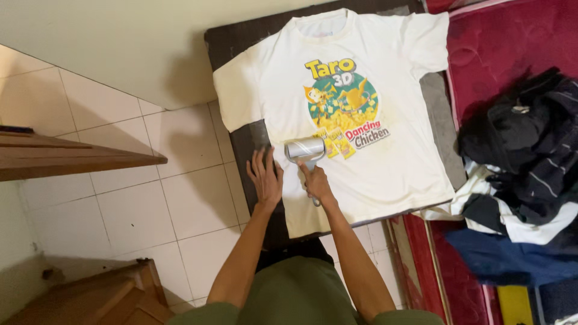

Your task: The person uses a lint roller to clean the surface of a white t-shirt laid out on a table and then folds it by bringing the sleeves and bottom edges inward.

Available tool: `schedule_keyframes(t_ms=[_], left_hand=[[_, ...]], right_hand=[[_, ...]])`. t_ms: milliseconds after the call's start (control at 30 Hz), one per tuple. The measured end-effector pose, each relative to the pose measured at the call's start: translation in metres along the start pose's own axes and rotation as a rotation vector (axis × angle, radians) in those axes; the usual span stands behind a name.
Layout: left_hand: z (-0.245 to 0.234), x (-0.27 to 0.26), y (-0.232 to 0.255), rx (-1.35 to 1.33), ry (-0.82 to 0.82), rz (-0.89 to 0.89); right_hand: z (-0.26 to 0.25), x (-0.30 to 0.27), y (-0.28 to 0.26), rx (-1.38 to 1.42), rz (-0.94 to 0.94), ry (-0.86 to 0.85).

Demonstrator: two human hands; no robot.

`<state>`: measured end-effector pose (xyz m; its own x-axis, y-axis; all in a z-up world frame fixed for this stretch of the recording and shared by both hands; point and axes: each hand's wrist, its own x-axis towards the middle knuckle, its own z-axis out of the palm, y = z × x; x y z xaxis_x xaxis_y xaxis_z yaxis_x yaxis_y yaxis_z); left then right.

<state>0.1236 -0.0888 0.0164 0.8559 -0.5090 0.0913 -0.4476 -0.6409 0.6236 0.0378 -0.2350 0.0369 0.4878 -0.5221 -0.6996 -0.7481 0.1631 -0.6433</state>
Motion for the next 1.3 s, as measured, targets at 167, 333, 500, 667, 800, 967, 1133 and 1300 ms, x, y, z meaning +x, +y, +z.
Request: schedule_keyframes(t_ms=[167,333,500,667,800,967,1133,1300], left_hand=[[0.007,0.058,-0.011,0.147,-0.021,0.021],[0.008,0.068,-0.012,0.174,0.005,0.085],[0.008,0.077,-0.006,0.247,0.025,0.060],[0.008,0.076,-0.006,0.259,0.032,0.054],[0.007,0.080,-0.004,0.225,0.031,0.043],[0.008,0.081,-0.006,0.233,0.038,0.042],[0.012,0.078,-0.008,0.246,0.039,0.025],[0.011,0.078,-0.009,0.256,0.056,0.034]], right_hand=[[0.000,0.024,-0.025,0.029,-0.010,-0.056],[0.000,0.046,-0.057,0.013,-0.076,-0.020],[0.007,0.093,-0.068,0.014,-0.156,-0.055],[0.014,0.156,-0.057,-0.174,-0.499,-0.039],[0.018,0.178,-0.097,0.019,-0.383,-0.053],[0.015,0.189,-0.152,0.035,-0.250,-0.042],[0.017,0.221,-0.170,-0.020,-0.414,-0.004],[0.019,0.248,-0.187,-0.032,-0.252,0.009]])
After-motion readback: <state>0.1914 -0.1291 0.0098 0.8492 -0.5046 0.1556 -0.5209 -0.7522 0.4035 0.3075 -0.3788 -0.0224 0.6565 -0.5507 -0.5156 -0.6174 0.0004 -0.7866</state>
